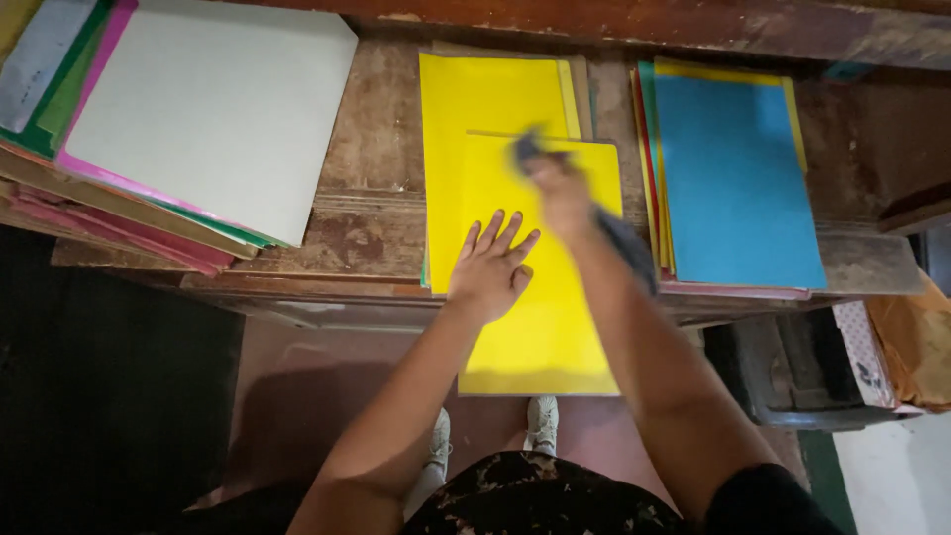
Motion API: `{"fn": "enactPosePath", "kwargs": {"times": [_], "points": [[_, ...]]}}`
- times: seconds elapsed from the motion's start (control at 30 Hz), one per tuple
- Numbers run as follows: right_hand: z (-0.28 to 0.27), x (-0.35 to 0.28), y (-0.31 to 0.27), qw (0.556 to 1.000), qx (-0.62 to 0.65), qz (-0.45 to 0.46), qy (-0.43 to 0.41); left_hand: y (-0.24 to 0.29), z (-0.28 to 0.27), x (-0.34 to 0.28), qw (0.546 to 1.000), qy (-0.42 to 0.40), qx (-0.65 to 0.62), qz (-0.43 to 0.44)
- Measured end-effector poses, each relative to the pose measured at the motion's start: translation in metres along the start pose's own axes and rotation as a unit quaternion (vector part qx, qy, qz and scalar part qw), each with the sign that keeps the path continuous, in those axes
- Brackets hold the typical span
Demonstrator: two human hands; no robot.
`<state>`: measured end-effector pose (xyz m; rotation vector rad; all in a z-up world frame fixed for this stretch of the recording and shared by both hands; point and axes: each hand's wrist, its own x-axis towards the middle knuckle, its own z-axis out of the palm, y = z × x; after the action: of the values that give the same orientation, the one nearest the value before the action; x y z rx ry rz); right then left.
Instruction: Wipe down several colored file folders with a cloth to clean them.
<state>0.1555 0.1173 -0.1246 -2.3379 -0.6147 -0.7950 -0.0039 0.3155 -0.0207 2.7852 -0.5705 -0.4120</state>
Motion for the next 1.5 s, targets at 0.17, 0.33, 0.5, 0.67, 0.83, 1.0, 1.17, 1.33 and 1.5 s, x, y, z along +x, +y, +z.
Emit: {"fn": "enactPosePath", "kwargs": {"times": [0.17, 0.33, 0.5, 0.67, 0.83, 1.0, 1.17, 1.33, 1.5], "points": [[0.028, 0.043, -0.090, 0.974, 0.053, -0.040, -0.217, -0.015, 0.031, 0.017, 1.000, 0.017, 0.025, 0.000], [0.068, 0.063, 0.007, 0.937, -0.134, 0.171, -0.275, 0.003, -0.012, -0.009, 1.000, -0.011, 0.017, -0.007], [0.062, 0.057, 0.037, 0.887, -0.245, 0.273, -0.281, 0.003, -0.013, -0.006, 0.999, -0.028, 0.008, -0.014], [0.074, 0.063, -0.064, 0.943, -0.136, 0.029, -0.303, -0.005, 0.004, 0.004, 0.999, -0.016, 0.026, -0.011], [-0.010, 0.060, -0.035, 0.945, -0.172, 0.064, -0.270, 0.007, -0.020, -0.008, 1.000, -0.017, -0.004, -0.024], [-0.055, 0.031, 0.024, 0.908, -0.205, 0.226, -0.287, 0.018, -0.033, -0.016, 0.999, -0.026, -0.007, -0.041], [-0.100, 0.006, -0.115, 0.901, 0.293, 0.319, -0.003, 0.024, -0.038, -0.019, 0.997, -0.034, -0.011, -0.062], [-0.099, -0.002, -0.109, 0.966, 0.155, 0.145, -0.147, 0.016, -0.035, -0.007, 0.998, -0.023, 0.030, -0.058], [-0.120, 0.030, -0.134, 0.949, 0.262, 0.169, -0.035, -0.019, -0.042, 0.034, 0.983, 0.043, 0.155, -0.089]]}}
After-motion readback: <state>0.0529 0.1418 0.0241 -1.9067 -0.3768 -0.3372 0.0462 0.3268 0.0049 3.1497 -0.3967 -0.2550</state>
